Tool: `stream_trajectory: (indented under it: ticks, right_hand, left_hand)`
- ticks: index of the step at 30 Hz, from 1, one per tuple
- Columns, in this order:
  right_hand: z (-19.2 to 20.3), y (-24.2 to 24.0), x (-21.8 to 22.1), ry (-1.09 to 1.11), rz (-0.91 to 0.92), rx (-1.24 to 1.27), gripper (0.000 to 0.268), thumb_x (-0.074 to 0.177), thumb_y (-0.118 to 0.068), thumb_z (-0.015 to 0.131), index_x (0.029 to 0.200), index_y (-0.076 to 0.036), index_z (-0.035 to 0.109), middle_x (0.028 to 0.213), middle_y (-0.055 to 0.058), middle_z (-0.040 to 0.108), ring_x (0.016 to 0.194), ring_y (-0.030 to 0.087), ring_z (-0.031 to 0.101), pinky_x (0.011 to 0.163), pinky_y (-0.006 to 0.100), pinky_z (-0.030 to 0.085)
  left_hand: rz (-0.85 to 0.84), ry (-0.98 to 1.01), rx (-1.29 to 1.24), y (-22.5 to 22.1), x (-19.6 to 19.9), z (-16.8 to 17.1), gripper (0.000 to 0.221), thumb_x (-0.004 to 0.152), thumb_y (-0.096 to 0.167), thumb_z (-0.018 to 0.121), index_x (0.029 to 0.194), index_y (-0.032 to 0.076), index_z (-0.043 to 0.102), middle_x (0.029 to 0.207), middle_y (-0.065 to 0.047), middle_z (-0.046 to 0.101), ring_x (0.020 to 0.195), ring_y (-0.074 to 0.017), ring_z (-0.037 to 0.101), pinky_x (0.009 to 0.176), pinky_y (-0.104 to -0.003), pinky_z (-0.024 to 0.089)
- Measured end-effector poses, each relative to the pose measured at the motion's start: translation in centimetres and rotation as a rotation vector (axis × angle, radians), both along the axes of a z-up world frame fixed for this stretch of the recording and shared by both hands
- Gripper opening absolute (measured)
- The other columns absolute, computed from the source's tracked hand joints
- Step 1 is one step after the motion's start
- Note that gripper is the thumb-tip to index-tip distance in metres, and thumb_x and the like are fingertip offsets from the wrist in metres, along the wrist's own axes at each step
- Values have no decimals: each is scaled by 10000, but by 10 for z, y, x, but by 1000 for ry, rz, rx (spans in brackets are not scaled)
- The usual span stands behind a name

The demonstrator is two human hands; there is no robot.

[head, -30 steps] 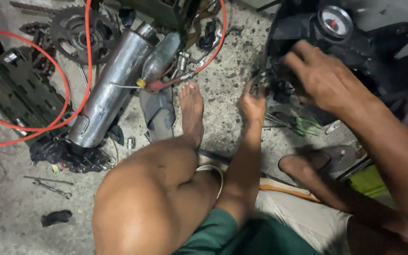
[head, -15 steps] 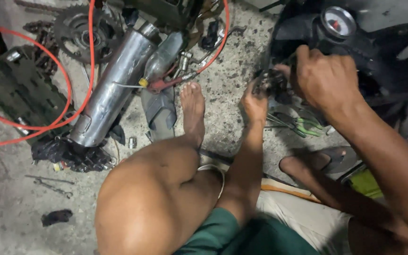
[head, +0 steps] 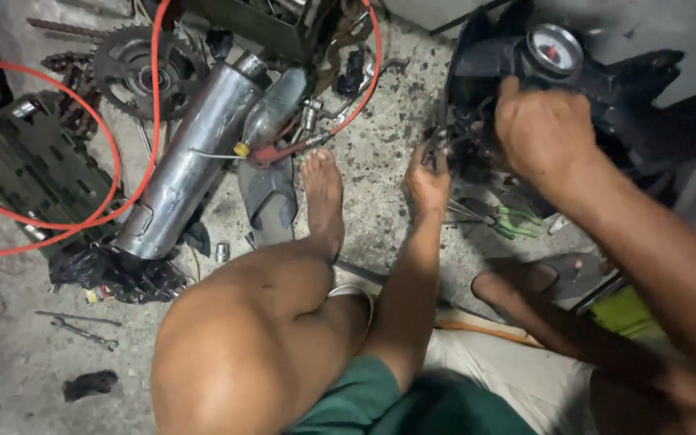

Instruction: The person is repairing a motorcycle headlight assembly by tightening and loosening screws and adjusting internal components.

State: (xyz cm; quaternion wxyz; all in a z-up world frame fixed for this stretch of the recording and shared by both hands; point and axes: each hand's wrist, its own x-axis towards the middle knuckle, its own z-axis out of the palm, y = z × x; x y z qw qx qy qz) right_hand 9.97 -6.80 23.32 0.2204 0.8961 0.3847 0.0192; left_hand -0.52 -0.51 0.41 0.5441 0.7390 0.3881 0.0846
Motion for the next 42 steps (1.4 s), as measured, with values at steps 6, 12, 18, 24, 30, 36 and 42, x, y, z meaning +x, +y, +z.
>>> stream_trajectory:
  ticks: [6, 12, 18, 24, 30, 36, 42]
  right_hand:
    - [16, 8, 20, 357, 303, -52, 340, 874, -134, 635, 1214, -149, 620, 1164, 66, 601, 903, 220, 725, 850, 344, 659]
    - [-26, -12, 36, 313, -118, -30, 472, 930, -450, 677, 879, 14, 750, 838, 180, 749, 673, 354, 722, 650, 432, 620]
    - [-10, -4, 25, 312, 310, -198, 206, 1030, -195, 529, 1118, -92, 683, 996, 92, 692, 484, 209, 666, 424, 360, 568]
    - [-8, 9, 35, 556, -122, -286, 239, 687, -265, 786, 898, -158, 821, 871, 78, 796, 750, 321, 749, 723, 406, 605]
    - [0, 15, 40, 510, -145, -401, 366, 732, -393, 796, 893, -65, 807, 855, 117, 796, 723, 328, 763, 694, 418, 631]
    - [3, 20, 21, 493, 193, -507, 233, 949, -192, 571, 875, -250, 784, 924, -36, 782, 743, 191, 754, 765, 345, 637]
    - [-15, 1, 51, 728, -527, -264, 522, 887, -447, 709, 937, 57, 832, 856, 199, 783, 720, 363, 738, 718, 489, 569]
  left_hand:
    - [-31, -363, -34, 7, -7, 28, 291, 940, 118, 664, 1227, 65, 671, 1276, -136, 720, 1142, -326, 726, 956, -384, 572]
    - [-17, -59, -42, -1, -1, 14, 313, 904, 140, 665, 1216, 143, 684, 1179, -123, 759, 1022, -333, 745, 870, -424, 598]
    - [-64, -99, 25, -7, -6, -2, 382, 894, 192, 718, 1262, 158, 616, 1085, -171, 734, 930, -396, 700, 841, -495, 550]
    - [-60, -148, -21, -6, -3, -16, 337, 885, 116, 714, 1207, 139, 617, 980, -140, 759, 788, -343, 711, 726, -470, 555]
    - [8, -152, 21, -10, -1, -2, 351, 841, 97, 673, 1190, 107, 632, 1073, -136, 753, 913, -370, 719, 833, -484, 563]
    - [40, -185, -12, -30, -8, -28, 397, 902, 246, 716, 1259, 125, 591, 1209, -154, 681, 1087, -376, 643, 957, -480, 505]
    - [88, -253, 34, -26, 4, -15, 336, 844, 100, 726, 1161, 92, 616, 1085, -89, 717, 993, -321, 695, 956, -461, 525]
